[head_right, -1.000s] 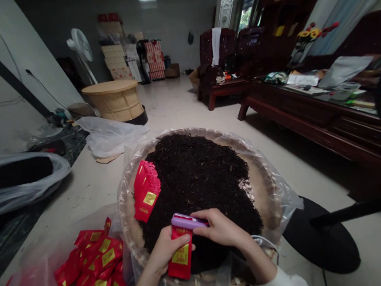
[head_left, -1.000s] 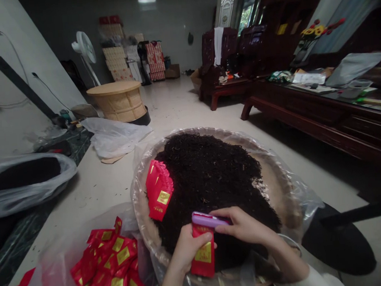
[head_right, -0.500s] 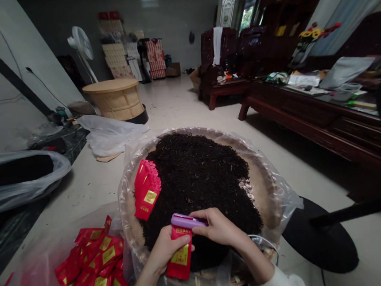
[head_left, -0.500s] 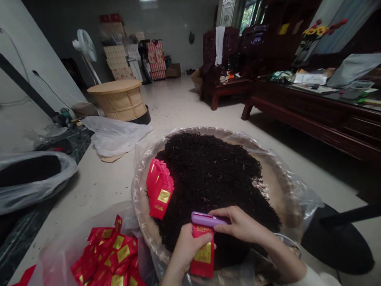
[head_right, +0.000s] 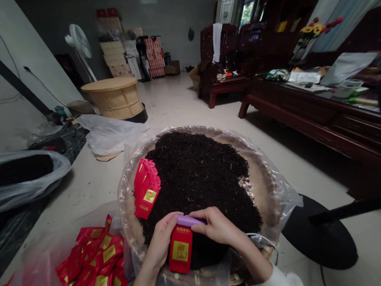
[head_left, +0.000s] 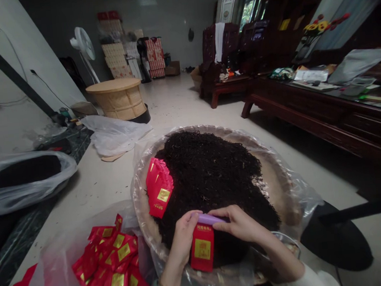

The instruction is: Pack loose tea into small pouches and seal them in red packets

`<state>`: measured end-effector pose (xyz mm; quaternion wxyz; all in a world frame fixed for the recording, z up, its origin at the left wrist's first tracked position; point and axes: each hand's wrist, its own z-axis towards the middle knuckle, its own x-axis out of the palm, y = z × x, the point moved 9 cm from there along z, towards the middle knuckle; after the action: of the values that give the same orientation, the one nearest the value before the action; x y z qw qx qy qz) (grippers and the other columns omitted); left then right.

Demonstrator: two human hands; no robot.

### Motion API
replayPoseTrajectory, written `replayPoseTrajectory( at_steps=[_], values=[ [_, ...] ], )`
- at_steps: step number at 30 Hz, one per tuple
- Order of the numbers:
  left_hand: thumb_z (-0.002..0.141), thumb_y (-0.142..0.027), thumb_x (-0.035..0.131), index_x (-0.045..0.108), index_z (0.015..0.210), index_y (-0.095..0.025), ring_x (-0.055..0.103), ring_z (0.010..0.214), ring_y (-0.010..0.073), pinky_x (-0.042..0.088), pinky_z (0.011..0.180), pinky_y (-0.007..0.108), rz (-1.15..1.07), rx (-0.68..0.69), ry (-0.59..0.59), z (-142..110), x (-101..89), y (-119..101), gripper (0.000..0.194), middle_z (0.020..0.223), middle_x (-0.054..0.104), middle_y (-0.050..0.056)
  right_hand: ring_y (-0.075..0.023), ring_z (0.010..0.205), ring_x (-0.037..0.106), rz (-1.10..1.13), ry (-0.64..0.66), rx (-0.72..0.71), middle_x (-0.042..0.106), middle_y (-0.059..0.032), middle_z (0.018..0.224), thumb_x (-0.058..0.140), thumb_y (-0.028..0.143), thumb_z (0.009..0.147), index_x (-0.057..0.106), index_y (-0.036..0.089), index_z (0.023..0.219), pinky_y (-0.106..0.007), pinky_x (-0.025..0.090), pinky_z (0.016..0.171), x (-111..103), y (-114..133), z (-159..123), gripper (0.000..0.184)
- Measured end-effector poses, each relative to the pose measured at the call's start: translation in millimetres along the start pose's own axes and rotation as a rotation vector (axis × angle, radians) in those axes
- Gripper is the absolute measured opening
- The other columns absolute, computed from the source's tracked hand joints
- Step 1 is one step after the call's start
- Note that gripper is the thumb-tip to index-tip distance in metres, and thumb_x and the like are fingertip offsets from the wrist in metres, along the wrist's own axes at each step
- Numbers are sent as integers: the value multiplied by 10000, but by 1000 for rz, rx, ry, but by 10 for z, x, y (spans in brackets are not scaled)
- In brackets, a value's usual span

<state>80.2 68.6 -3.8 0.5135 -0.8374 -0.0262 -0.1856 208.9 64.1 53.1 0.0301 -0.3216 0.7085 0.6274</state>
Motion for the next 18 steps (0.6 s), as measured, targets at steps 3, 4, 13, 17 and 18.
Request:
replayPoseTrajectory(
  at_steps=[3,4,13,17,18],
  values=[
    [619,-641,742,677,889,-136,560,567,124,416,562,229,13,24,-6,-2,20,-3,576,682,661,-5,-212,762,645,-78,-44,37,756,-6,860,621,342,803,750,193,964,-259,444,656,-9,-14,13,254],
    [621,-636,742,678,883,-135,557,570,123,413,563,228,19,32,-9,-5,25,-7,570,689,661,-4,-200,732,636,-112,-63,47,750,-9,832,622,334,804,748,189,941,-250,427,628,-14,-9,17,236],
    [635,-619,737,675,880,-136,557,575,131,409,559,230,44,49,-27,-25,13,-40,545,697,665,5,-194,697,631,-158,-100,-35,746,-21,799,567,336,866,742,186,889,-243,378,601,40,107,24,232],
    [632,-610,743,676,872,-141,560,573,131,418,568,231,35,46,-29,-33,22,-51,532,696,665,3,-197,689,634,-145,-111,-43,747,-15,778,570,343,865,746,185,875,-242,372,592,33,97,15,237],
    [634,-610,741,676,874,-142,558,569,131,415,564,231,36,45,-28,-34,25,-52,530,688,661,1,-198,691,636,-143,-113,-43,750,-15,782,572,344,864,748,186,878,-243,375,594,31,93,15,237]
  ],
)
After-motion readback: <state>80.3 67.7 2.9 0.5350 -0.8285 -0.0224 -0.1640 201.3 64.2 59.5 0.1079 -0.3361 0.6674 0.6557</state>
